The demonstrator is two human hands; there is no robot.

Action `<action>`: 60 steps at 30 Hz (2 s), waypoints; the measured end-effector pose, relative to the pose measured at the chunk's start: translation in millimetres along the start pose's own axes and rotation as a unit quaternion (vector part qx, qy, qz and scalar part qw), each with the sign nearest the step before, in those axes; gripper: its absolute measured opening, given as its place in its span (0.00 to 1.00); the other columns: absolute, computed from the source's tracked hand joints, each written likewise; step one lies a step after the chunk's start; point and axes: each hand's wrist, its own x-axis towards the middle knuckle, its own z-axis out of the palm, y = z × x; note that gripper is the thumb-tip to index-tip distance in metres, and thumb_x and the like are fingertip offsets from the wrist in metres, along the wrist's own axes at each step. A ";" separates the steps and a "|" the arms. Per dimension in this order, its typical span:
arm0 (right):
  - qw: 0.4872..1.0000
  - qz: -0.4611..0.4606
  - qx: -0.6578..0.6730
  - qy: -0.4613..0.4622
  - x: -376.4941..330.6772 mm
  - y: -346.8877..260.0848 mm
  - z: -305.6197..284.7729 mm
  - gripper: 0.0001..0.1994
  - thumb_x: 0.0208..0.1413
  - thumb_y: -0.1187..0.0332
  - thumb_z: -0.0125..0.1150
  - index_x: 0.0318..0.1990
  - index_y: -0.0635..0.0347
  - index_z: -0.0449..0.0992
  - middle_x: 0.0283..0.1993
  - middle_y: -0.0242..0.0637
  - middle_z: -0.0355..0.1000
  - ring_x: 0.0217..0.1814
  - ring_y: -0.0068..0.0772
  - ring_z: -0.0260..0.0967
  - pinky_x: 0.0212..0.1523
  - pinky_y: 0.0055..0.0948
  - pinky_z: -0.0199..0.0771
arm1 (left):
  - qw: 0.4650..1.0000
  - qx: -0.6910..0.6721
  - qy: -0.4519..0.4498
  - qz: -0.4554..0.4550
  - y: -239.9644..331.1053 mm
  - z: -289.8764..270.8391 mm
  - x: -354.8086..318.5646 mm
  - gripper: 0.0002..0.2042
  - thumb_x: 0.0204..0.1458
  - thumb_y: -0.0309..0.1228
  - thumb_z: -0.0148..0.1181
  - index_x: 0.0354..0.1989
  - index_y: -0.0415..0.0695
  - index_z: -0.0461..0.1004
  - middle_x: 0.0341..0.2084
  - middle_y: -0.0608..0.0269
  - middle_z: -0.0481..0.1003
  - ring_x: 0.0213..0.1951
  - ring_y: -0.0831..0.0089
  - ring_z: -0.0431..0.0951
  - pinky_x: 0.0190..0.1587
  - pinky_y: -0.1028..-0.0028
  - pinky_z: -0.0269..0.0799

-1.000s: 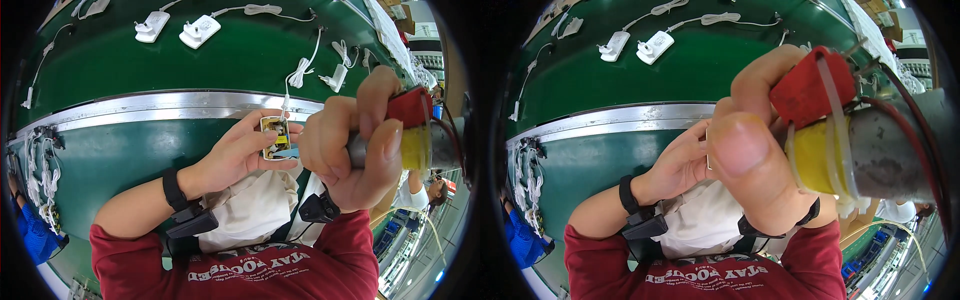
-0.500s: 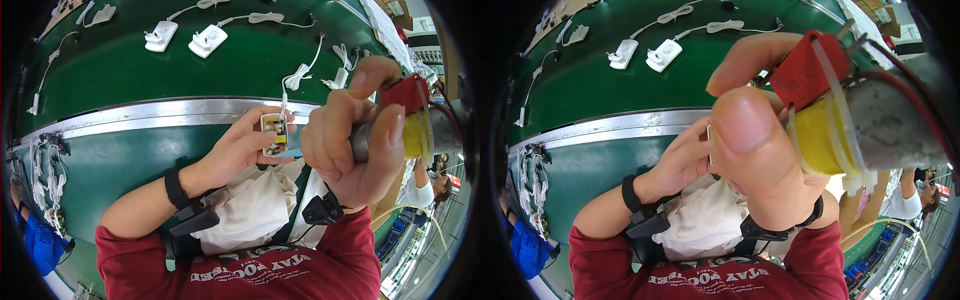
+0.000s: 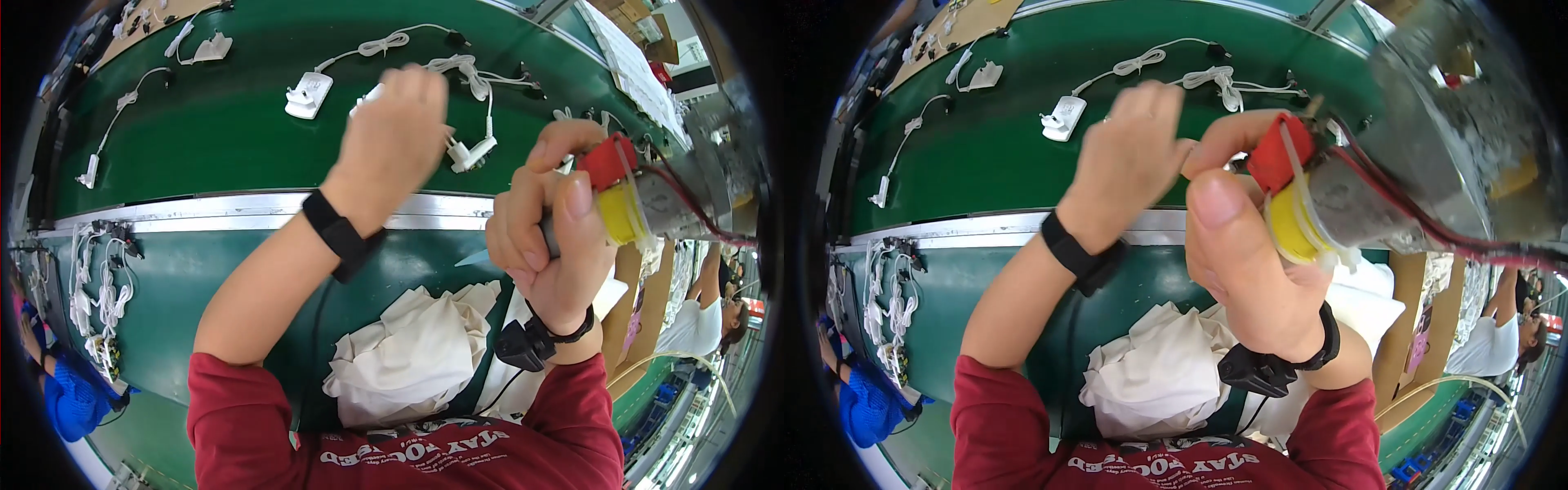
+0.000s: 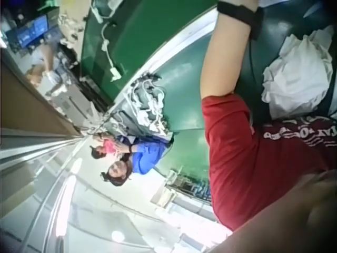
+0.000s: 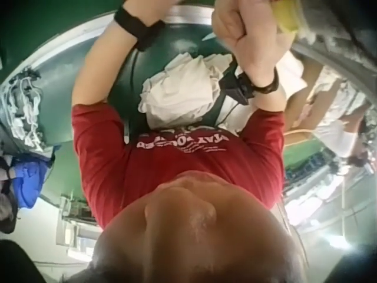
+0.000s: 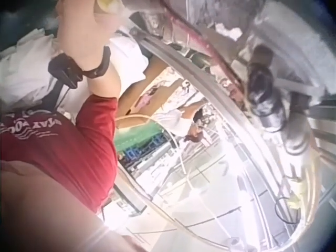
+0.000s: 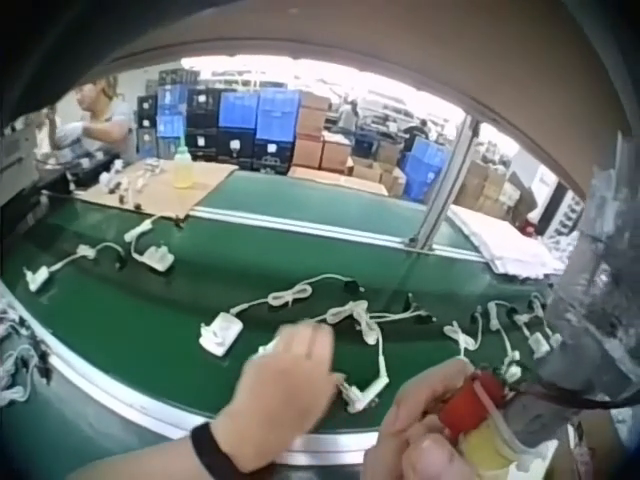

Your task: The person applies glue to the internal components of power adapters using a dispenser, then places each adapter onto a conveyor belt and picks up another one to repeat the process.

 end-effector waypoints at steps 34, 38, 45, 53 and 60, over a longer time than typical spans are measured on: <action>0.997 -0.061 -0.022 0.040 -3.8 4.2 14.4 0.14 0.64 0.55 0.39 0.36 0.55 0.56 0.12 0.25 0.51 0.09 0.15 0.43 0.11 0.18 0.45 | 0.475 -0.777 -0.295 -0.291 48.0 -51.3 -111.3 0.20 0.56 0.20 0.47 0.57 0.43 0.55 0.51 0.56 0.66 0.52 0.70 0.69 0.46 0.69 0.76; 0.997 -0.058 -0.047 0.022 -2.5 0.4 12.2 0.14 0.64 0.54 0.39 0.37 0.56 0.56 0.12 0.25 0.51 0.09 0.16 0.44 0.11 0.18 0.46 | 0.476 -0.775 -0.297 -0.290 46.4 -50.7 -110.6 0.20 0.56 0.20 0.47 0.57 0.43 0.55 0.51 0.56 0.66 0.53 0.70 0.69 0.46 0.68 0.76; 0.996 -0.046 -0.075 -0.016 -2.7 4.3 12.4 0.15 0.64 0.53 0.39 0.39 0.56 0.55 0.12 0.25 0.52 0.09 0.16 0.46 0.11 0.18 0.47 | 0.467 -0.770 -0.259 -0.349 35.9 -41.6 -112.4 0.19 0.57 0.21 0.46 0.57 0.43 0.55 0.50 0.56 0.67 0.52 0.68 0.70 0.46 0.67 0.76; 0.996 -0.038 -0.071 -0.027 -8.6 10.0 19.7 0.16 0.64 0.52 0.38 0.40 0.57 0.55 0.12 0.25 0.52 0.09 0.16 0.46 0.11 0.18 0.47 | 0.430 -0.806 -0.212 -0.348 24.8 -36.4 -114.6 0.18 0.58 0.23 0.44 0.57 0.44 0.56 0.50 0.54 0.67 0.52 0.66 0.70 0.47 0.65 0.76; 0.997 -0.027 -0.069 -0.028 -8.2 9.5 13.3 0.16 0.64 0.52 0.38 0.41 0.57 0.55 0.12 0.25 0.52 0.09 0.16 0.46 0.11 0.18 0.47 | 0.427 -0.804 -0.217 -0.354 27.6 -38.6 -111.9 0.18 0.58 0.23 0.43 0.57 0.44 0.56 0.50 0.54 0.67 0.52 0.65 0.70 0.47 0.64 0.76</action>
